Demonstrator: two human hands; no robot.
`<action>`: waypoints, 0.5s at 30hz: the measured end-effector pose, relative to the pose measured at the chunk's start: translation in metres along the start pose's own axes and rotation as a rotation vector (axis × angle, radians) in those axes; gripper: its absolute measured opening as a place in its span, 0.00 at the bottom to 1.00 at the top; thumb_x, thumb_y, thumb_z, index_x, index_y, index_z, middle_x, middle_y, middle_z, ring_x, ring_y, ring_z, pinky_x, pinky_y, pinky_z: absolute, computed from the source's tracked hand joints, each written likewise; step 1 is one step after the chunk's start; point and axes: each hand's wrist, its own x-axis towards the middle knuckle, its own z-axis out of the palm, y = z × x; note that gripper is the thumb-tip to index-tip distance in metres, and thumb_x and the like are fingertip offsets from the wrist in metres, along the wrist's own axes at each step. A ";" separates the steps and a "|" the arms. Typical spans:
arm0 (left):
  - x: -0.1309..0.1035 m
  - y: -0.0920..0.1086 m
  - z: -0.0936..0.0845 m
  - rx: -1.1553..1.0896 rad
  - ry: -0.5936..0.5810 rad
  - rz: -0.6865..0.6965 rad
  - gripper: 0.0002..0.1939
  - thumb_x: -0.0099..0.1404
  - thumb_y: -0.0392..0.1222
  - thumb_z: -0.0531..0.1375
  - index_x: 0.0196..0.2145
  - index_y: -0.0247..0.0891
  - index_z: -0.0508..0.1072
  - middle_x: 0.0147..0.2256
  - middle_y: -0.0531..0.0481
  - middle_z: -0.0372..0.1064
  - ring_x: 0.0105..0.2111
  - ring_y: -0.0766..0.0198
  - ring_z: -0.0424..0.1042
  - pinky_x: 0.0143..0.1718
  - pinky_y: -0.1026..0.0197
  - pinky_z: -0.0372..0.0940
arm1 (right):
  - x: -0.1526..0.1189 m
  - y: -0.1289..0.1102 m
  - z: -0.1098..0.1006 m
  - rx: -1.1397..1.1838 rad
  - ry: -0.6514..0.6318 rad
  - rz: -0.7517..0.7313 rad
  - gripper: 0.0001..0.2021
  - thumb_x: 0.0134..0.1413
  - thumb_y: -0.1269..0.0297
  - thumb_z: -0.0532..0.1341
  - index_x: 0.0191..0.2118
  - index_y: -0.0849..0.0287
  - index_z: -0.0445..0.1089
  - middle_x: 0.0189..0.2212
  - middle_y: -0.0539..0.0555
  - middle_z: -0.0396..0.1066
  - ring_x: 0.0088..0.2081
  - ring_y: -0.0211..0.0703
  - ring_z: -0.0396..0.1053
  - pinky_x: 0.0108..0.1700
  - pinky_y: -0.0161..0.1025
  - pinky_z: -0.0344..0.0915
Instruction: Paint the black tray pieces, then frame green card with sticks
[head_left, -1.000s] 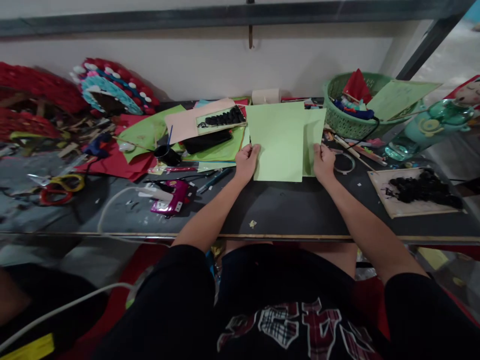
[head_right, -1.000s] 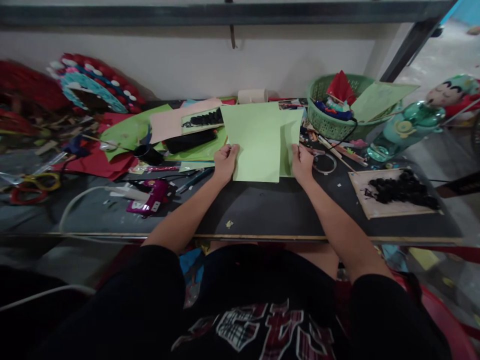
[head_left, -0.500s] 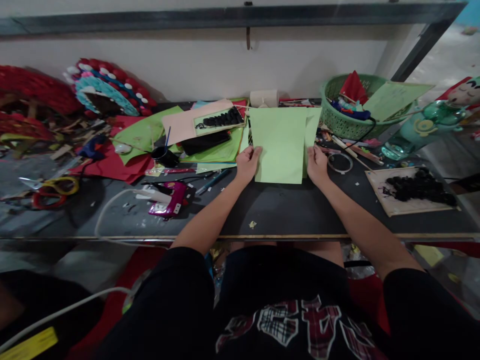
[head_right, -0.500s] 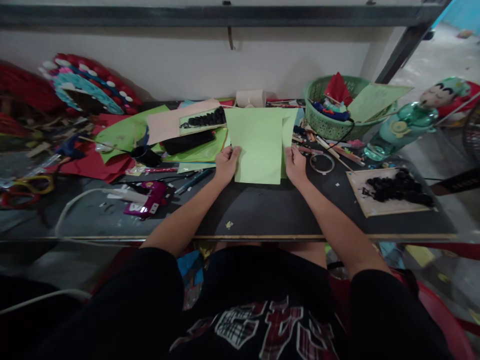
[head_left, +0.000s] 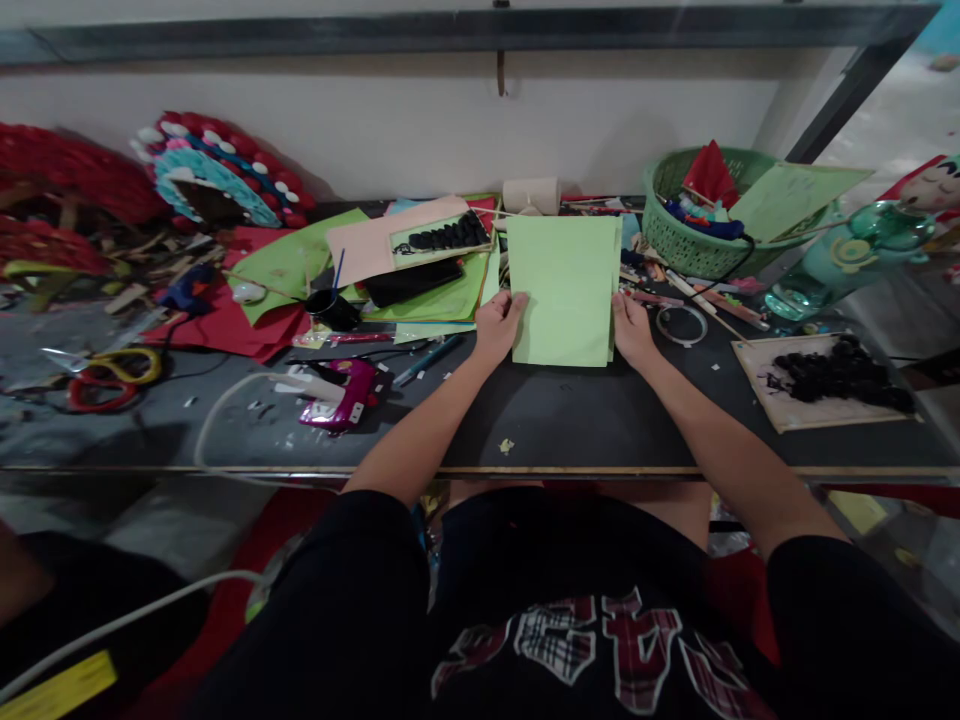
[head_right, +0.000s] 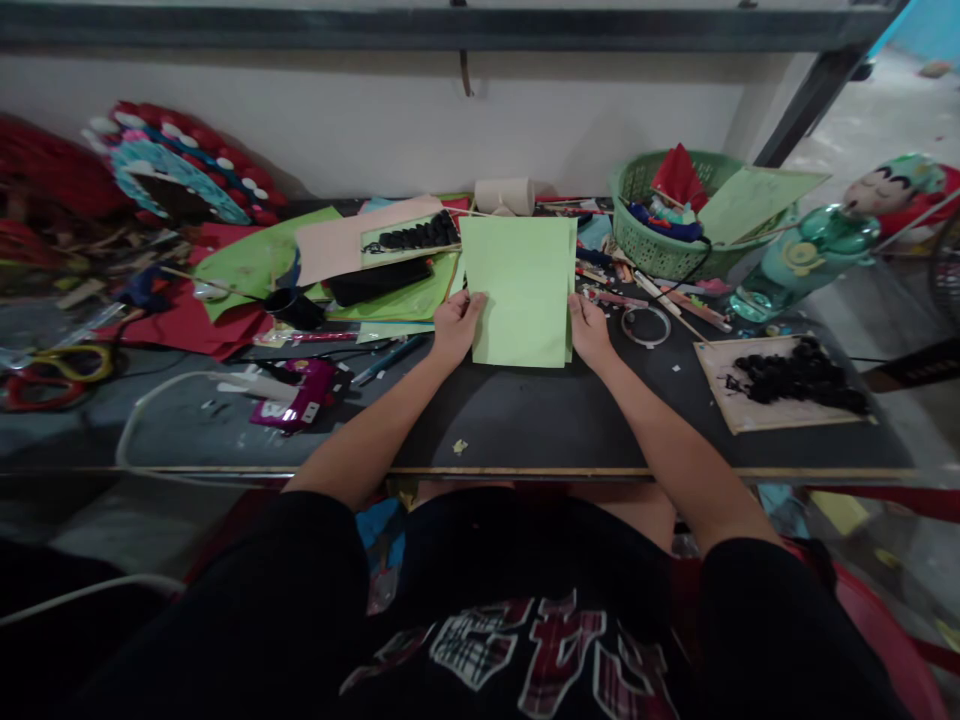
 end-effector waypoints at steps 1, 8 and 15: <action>0.000 0.001 0.000 0.015 -0.004 -0.009 0.21 0.66 0.57 0.59 0.24 0.40 0.64 0.19 0.57 0.55 0.22 0.68 0.57 0.24 0.65 0.53 | 0.000 0.001 0.001 0.039 -0.011 0.019 0.42 0.49 0.23 0.47 0.43 0.58 0.75 0.39 0.61 0.77 0.43 0.55 0.75 0.51 0.58 0.71; -0.003 0.008 0.000 0.162 -0.067 0.034 0.17 0.63 0.51 0.59 0.23 0.40 0.63 0.18 0.59 0.50 0.21 0.69 0.51 0.25 0.64 0.49 | 0.004 0.005 -0.002 0.147 -0.023 0.048 0.35 0.47 0.26 0.55 0.35 0.58 0.75 0.31 0.56 0.76 0.37 0.50 0.75 0.44 0.51 0.73; -0.005 0.008 -0.006 0.191 -0.054 0.049 0.20 0.62 0.55 0.57 0.20 0.40 0.60 0.18 0.59 0.48 0.21 0.69 0.50 0.24 0.64 0.47 | 0.005 0.002 -0.008 0.082 0.130 -0.057 0.29 0.48 0.32 0.60 0.29 0.59 0.74 0.25 0.52 0.73 0.31 0.42 0.70 0.37 0.42 0.69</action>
